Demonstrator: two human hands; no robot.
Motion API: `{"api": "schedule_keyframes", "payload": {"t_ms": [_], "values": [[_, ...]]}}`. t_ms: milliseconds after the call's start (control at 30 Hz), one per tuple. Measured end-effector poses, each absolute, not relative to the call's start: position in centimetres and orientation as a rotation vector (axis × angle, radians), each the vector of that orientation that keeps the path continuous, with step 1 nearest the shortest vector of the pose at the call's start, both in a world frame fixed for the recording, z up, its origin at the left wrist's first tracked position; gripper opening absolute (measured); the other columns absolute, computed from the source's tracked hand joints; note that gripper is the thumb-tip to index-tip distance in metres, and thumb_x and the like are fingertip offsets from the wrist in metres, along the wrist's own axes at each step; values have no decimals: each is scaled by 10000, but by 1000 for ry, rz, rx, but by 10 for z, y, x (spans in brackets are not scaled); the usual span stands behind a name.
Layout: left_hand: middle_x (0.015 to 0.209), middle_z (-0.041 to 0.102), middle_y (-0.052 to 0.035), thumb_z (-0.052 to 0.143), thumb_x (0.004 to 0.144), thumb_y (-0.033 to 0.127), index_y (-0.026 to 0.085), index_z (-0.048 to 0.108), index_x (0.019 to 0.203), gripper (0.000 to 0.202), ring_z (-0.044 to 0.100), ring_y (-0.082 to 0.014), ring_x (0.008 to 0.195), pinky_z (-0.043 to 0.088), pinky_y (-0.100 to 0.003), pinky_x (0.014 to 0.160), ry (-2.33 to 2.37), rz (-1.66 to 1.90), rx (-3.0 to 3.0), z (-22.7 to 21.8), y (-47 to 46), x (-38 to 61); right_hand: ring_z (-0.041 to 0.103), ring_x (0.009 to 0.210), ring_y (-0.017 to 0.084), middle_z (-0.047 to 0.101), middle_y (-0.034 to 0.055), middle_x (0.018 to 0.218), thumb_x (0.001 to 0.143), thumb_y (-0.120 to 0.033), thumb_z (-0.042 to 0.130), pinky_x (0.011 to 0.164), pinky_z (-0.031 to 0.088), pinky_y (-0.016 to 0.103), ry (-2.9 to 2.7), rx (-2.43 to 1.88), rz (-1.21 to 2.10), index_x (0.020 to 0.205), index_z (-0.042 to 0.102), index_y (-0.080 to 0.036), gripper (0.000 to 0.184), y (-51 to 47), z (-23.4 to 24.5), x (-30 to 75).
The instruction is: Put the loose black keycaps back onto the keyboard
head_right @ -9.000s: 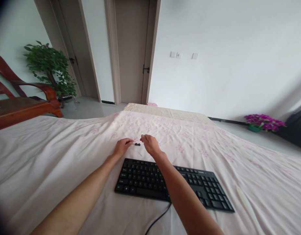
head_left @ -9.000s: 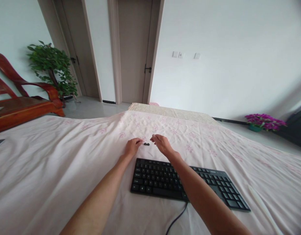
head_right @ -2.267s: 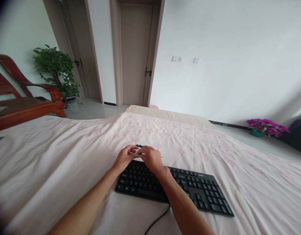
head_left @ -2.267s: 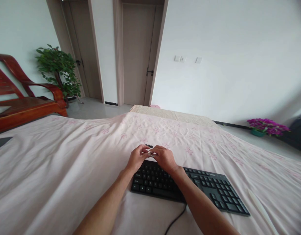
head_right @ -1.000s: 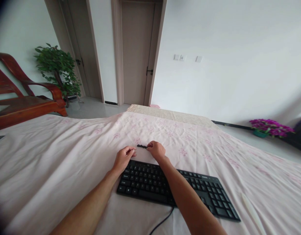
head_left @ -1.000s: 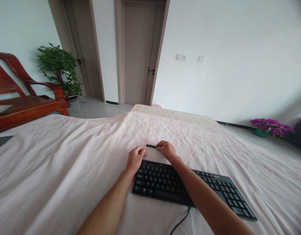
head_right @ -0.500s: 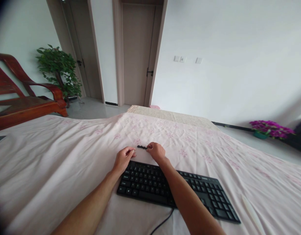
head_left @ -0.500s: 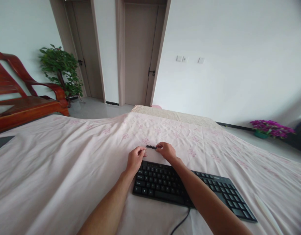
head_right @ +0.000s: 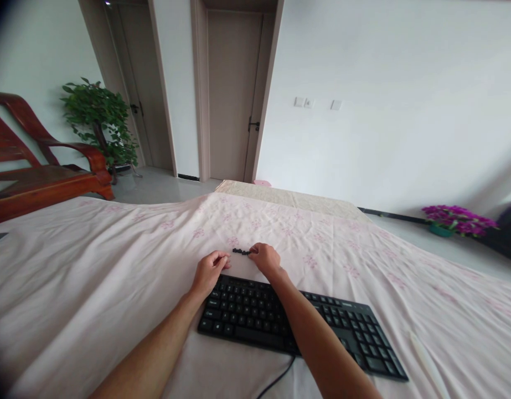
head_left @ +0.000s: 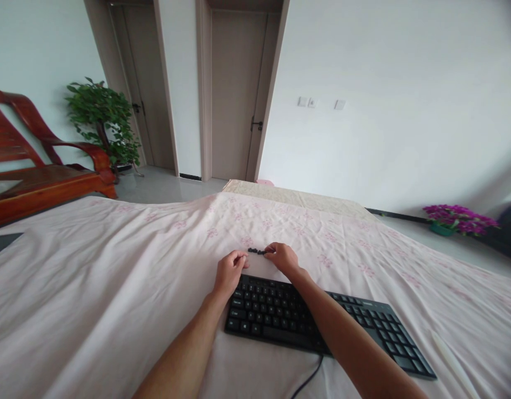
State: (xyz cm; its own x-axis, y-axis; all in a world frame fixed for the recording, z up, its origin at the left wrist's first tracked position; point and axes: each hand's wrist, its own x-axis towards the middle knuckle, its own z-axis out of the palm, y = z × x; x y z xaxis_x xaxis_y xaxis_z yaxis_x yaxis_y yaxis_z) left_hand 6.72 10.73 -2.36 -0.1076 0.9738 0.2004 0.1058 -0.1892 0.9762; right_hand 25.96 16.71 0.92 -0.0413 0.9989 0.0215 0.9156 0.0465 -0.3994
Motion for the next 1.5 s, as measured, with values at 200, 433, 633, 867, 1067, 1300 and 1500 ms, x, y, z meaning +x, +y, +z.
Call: {"api": "schedule_keyframes", "payload": {"t_ms": [200, 433, 633, 867, 1067, 1300, 1500], "values": [[828, 718, -45, 561, 807, 330, 177, 673, 894, 208, 696, -168, 713, 520, -258, 675, 1290, 1411, 1368, -23, 107, 67, 627, 937, 183, 705, -9, 991, 750, -317, 646, 717, 425, 245, -2077, -1908, 408, 1062, 686, -293, 316, 167, 14, 260], [873, 714, -53, 553, 813, 331, 175, 672, 904, 216, 696, -163, 712, 528, -255, 668, 1267, 1407, 1356, -25, 108, 67, 595, 994, 193, 624, 12, 1146, 764, -421, 652, 797, 418, 273, -2144, -1850, 276, 1047, 692, -312, 306, 163, 18, 247], [863, 712, -55, 539, 822, 333, 174, 669, 916, 226, 697, -163, 718, 531, -250, 658, 1267, 1407, 1368, -26, 108, 67, 602, 965, 213, 638, 29, 1072, 774, -414, 641, 764, 415, 283, -2151, -1897, 246, 936, 720, -287, 221, 167, 17, 239], [856, 713, -55, 536, 819, 320, 179, 667, 906, 211, 700, -170, 722, 532, -260, 667, 1287, 1398, 1371, -23, 108, 67, 601, 957, 213, 632, 36, 1070, 767, -421, 643, 749, 411, 279, -2172, -1897, 244, 952, 713, -275, 246, 166, 18, 240], [848, 717, -55, 545, 819, 333, 175, 671, 905, 220, 699, -172, 722, 530, -269, 676, 1284, 1398, 1390, -21, 107, 66, 595, 993, 204, 613, 38, 1145, 752, -448, 662, 788, 418, 278, -2172, -1878, 269, 1104, 665, -285, 388, 162, 25, 248], [788, 708, -45, 560, 806, 354, 169, 674, 910, 240, 693, -167, 719, 524, -266, 694, 1272, 1392, 1382, -22, 105, 67, 617, 898, 199, 642, 40, 1067, 914, -477, 420, 739, 419, 288, -1992, -1770, 245, 1002, 689, -279, 345, 106, 53, 289], [798, 700, -38, 548, 800, 380, 165, 663, 911, 268, 687, -166, 712, 520, -264, 691, 1275, 1375, 1399, -24, 106, 67, 601, 767, 205, 668, 72, 891, 917, -569, 329, 711, 440, 312, -1666, -1499, 491, 930, 690, -212, 507, 36, 67, 322]]}}
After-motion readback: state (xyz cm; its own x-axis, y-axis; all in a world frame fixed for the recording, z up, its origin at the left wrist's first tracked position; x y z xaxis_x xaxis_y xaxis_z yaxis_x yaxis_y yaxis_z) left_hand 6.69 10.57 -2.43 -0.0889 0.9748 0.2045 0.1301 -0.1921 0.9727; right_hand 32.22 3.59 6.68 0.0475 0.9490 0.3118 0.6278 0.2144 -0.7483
